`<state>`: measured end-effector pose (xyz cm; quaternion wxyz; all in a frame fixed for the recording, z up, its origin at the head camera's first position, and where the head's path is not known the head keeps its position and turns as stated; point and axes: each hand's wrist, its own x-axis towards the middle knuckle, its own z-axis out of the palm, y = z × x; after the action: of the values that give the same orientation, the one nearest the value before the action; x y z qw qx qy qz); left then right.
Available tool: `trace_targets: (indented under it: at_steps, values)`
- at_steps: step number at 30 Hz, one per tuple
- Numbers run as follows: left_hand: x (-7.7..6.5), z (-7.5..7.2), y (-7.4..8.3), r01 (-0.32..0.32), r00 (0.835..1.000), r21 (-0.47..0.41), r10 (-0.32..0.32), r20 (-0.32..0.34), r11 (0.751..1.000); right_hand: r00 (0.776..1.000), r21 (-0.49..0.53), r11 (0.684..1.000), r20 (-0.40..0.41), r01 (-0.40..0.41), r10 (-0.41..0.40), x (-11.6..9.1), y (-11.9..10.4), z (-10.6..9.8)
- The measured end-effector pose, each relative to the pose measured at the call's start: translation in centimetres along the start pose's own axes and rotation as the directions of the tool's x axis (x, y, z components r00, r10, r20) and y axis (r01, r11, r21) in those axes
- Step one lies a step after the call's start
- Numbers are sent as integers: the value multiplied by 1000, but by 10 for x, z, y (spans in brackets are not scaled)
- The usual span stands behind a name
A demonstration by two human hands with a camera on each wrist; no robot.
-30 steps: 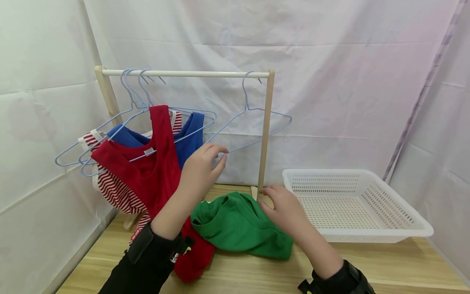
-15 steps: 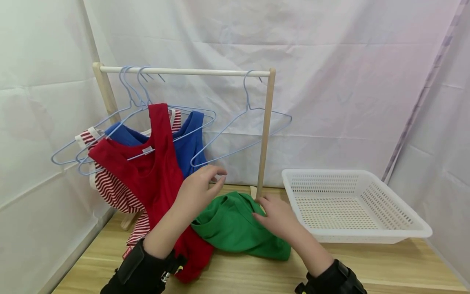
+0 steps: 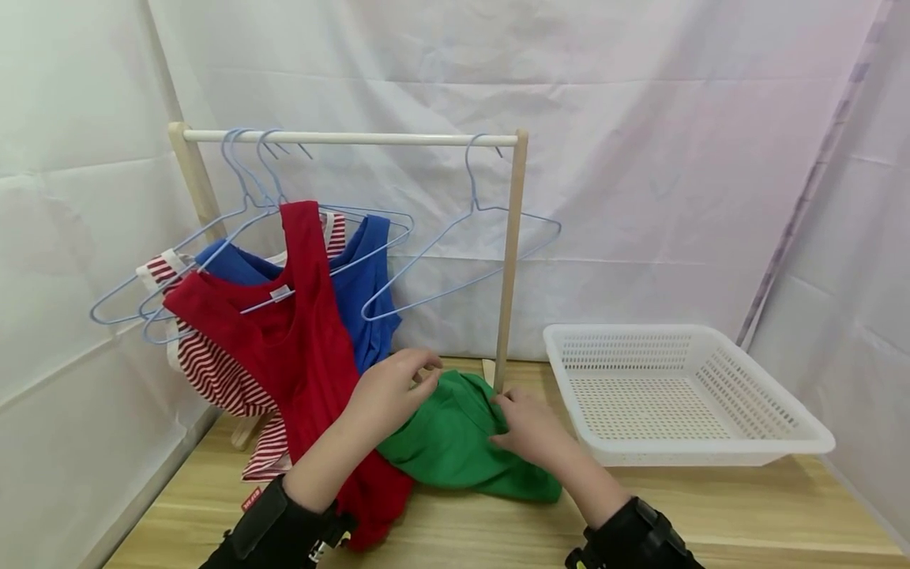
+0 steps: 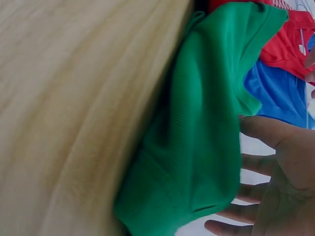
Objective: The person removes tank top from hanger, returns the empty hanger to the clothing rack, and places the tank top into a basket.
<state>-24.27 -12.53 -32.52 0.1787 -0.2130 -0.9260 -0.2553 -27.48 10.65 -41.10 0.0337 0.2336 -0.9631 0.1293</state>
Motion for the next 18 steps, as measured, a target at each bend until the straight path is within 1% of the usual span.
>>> trace_targets:
  at_steps: [4,7,9,14,18]
  values:
    - [-1,3,-3,12,1000,-8,-12,13,1000,996,55,997,80,-46,41,5,0,6]
    - [0,5,-4,21,1000,-6,-21,22,1000,985,112,989,153,-93,75,8,-1,8]
    - [0,7,-5,26,999,4,-26,28,1000,980,126,986,180,-106,82,9,-2,9]
    - [-1,10,-7,19,1000,19,-19,24,1000,981,93,991,178,-93,76,8,-5,10]
    - [-2,10,-6,17,999,19,-18,27,1000,984,66,997,175,-48,36,6,-8,10]
